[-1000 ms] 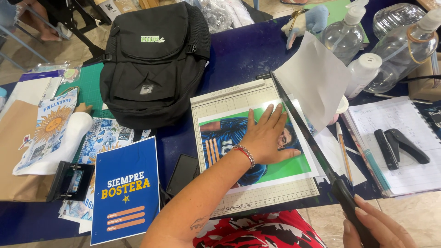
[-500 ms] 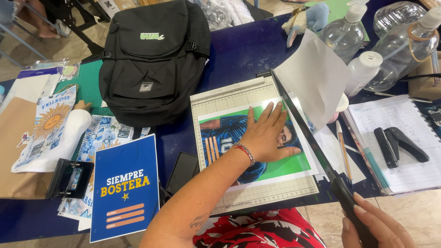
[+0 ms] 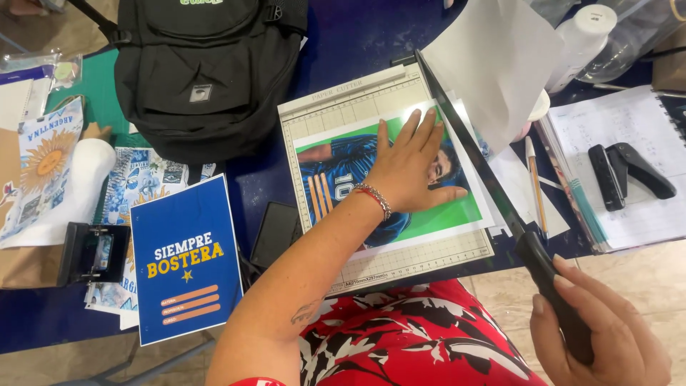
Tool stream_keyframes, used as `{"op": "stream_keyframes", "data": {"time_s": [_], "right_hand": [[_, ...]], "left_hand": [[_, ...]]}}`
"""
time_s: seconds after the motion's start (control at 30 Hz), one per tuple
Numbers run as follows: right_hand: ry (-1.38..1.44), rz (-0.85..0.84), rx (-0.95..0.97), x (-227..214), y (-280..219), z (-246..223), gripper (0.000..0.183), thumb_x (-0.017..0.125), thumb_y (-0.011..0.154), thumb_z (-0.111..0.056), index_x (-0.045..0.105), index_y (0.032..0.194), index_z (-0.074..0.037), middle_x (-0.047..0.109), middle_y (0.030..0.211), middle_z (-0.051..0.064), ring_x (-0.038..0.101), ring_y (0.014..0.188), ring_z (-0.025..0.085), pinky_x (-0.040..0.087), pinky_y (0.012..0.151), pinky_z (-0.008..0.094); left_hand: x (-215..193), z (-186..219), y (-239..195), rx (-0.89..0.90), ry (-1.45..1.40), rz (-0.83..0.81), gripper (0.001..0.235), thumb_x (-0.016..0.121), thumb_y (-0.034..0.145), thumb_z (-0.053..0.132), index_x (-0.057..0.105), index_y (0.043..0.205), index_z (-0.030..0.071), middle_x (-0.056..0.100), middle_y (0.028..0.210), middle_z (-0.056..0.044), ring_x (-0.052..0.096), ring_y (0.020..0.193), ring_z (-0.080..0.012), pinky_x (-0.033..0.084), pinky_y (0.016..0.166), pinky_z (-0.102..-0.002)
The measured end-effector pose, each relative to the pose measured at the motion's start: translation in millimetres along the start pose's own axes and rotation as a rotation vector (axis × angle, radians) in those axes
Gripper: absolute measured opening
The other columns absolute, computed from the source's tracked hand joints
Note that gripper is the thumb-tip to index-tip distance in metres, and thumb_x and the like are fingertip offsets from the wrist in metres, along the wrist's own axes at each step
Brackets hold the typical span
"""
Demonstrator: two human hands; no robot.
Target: Trimming printed photos using a manual paper cutter and organizing them on a desk
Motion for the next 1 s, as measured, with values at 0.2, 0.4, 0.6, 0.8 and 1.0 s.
{"op": "stream_keyframes", "data": {"time_s": [0.2,0.4,0.6,0.8,1.0], "right_hand": [[0.016,-0.016,0.009,-2,4,-5,0.029,0.081,0.094,0.002,0.07,0.121,0.007,0.076,0.13,0.028,0.075,0.11,0.035,0.06,0.093,0.042],[0.017,-0.02,0.022,-3,4,-7,0.03,0.08,0.094,0.002,0.07,0.122,0.006,0.075,0.131,0.027,0.075,0.112,0.035,0.06,0.094,0.042],[0.021,-0.039,0.039,-5,7,-11,0.03,0.08,0.093,0.002,0.069,0.12,0.007,0.075,0.132,0.028,0.075,0.113,0.035,0.06,0.093,0.042],[0.019,-0.047,0.044,-8,12,-16,0.031,0.08,0.093,0.0,0.069,0.121,0.007,0.075,0.132,0.027,0.075,0.114,0.034,0.059,0.093,0.04],[-0.015,-0.091,0.033,-9,18,-9,0.038,0.08,0.088,-0.006,0.073,0.124,0.004,0.075,0.132,0.022,0.074,0.113,0.03,0.059,0.094,0.039]], "left_hand": [[1,-1,0,0.003,0.008,0.012,0.115,0.044,0.082,0.088,0.019,0.162,0.009,0.008,0.172,-0.012,0.002,0.158,-0.031,0.002,0.119,-0.072],[0,-1,0,0.002,-0.001,0.005,0.116,0.043,0.082,0.088,0.018,0.162,0.008,0.006,0.172,-0.012,0.001,0.158,-0.0305,0.0,0.119,-0.072],[-1,0,-1,0.01,-0.005,0.005,0.119,0.044,0.08,0.09,0.018,0.162,0.007,0.006,0.172,-0.013,0.0,0.158,-0.032,0.0,0.118,-0.072],[-18,7,0,-0.031,0.01,-0.087,0.131,0.055,0.071,0.094,0.017,0.162,0.006,0.003,0.171,-0.017,-0.001,0.158,-0.0326,0.001,0.118,-0.072],[-34,14,3,-0.071,0.008,-0.228,0.14,0.07,0.066,0.09,0.013,0.162,0.004,-0.002,0.172,-0.017,-0.004,0.158,-0.0348,0.008,0.117,-0.074]]}}
Point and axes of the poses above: each hand's wrist, its own y-axis towards the middle knuckle, its own x-axis out of the palm, z = x × y, the point moved 2 cm from there along y, towards the middle knuckle
